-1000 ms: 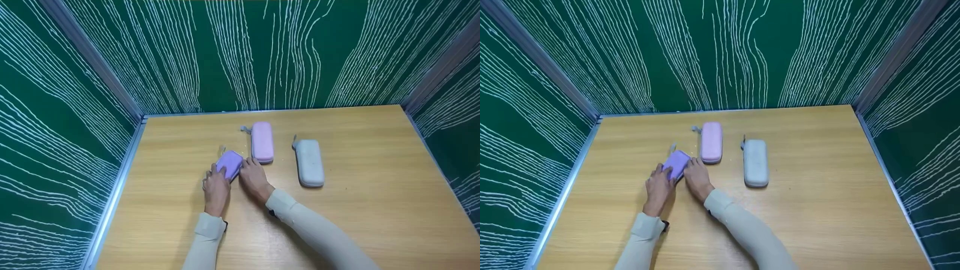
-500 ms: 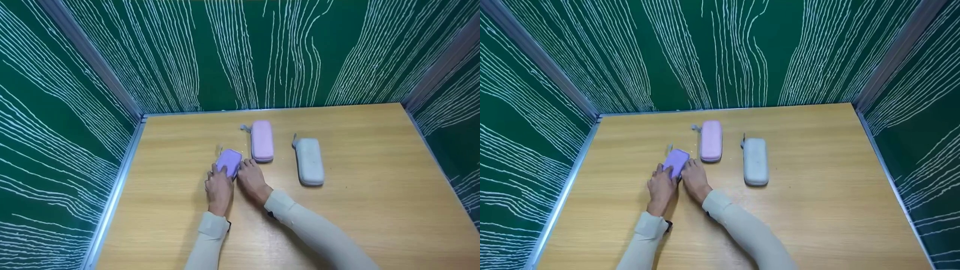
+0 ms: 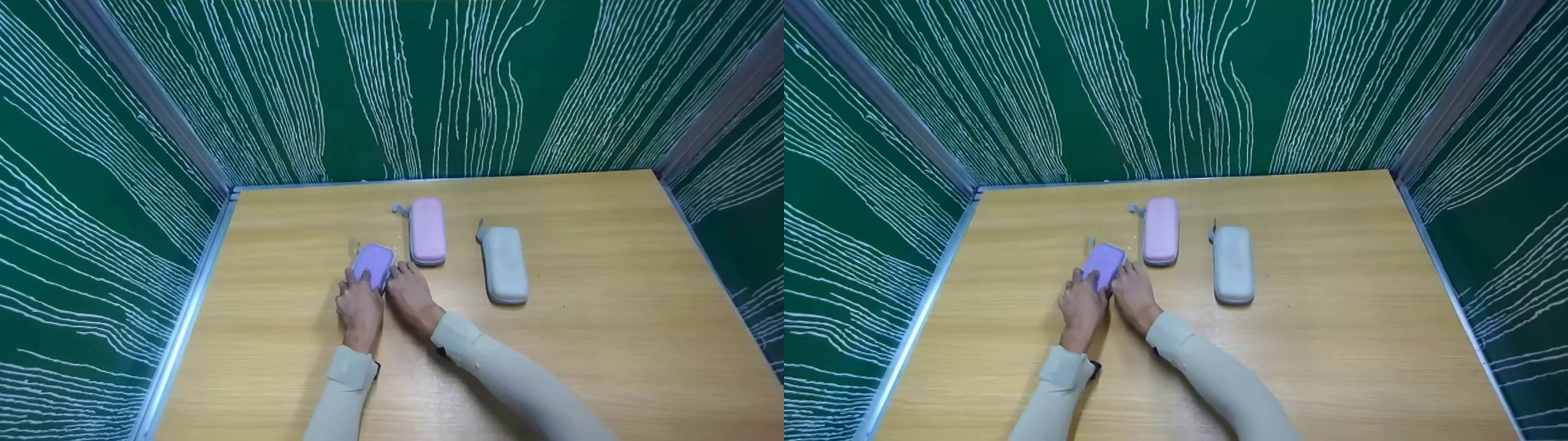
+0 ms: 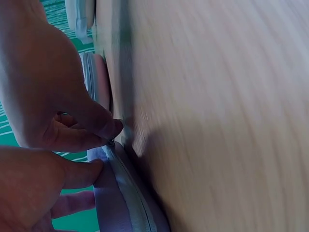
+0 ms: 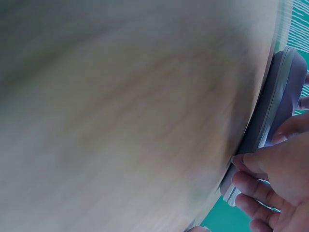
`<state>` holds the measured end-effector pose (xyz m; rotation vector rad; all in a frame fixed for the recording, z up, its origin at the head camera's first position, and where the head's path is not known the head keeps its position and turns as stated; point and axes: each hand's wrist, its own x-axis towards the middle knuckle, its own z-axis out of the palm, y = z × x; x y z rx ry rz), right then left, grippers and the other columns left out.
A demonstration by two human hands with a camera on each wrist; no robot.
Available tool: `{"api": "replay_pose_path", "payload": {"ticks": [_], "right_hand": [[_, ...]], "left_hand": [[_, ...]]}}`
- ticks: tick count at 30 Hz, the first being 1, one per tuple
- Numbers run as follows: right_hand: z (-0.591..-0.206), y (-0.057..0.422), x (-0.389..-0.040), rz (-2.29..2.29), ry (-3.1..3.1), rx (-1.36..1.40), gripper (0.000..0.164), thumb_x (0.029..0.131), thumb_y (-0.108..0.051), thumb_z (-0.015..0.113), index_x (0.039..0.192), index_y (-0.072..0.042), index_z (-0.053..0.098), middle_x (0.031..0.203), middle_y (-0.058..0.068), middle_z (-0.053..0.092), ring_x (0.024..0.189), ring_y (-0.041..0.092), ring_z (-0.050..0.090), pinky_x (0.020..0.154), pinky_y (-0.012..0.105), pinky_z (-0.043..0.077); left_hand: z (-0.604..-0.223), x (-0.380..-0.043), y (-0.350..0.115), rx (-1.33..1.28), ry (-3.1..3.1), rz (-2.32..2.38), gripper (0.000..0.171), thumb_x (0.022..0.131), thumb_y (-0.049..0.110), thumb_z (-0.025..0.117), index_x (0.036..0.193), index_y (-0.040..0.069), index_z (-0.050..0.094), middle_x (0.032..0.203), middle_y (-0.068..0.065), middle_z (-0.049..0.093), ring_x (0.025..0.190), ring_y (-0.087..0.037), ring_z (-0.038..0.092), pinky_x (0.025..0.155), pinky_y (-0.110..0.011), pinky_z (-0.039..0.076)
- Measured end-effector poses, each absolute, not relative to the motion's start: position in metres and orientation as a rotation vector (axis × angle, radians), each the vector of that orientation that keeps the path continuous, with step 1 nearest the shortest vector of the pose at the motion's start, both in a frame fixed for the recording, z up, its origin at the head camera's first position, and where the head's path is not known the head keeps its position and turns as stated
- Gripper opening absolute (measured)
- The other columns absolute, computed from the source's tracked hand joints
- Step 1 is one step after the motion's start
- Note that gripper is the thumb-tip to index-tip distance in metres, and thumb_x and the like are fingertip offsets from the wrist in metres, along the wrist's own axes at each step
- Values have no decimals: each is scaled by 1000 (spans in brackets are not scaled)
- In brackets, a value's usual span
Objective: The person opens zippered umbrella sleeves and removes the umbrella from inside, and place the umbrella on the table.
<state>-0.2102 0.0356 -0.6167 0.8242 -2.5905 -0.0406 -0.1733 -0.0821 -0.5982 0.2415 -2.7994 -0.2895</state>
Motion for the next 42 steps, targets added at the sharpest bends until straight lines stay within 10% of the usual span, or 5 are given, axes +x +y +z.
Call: {"api": "replay_pose_path", "payload": {"ticks": [42], "right_hand": [[-617,39,-210,-48,-2566,861,11,89,-7,70,91,-8,81,93,7,70,88,27,61,85,38,48]], "left_hand": [[-590,-159,-98,86,-2893,-524,48,95,22,80,138,6,68,132,-30,61,106,-43,67,77,-56,60]]}}
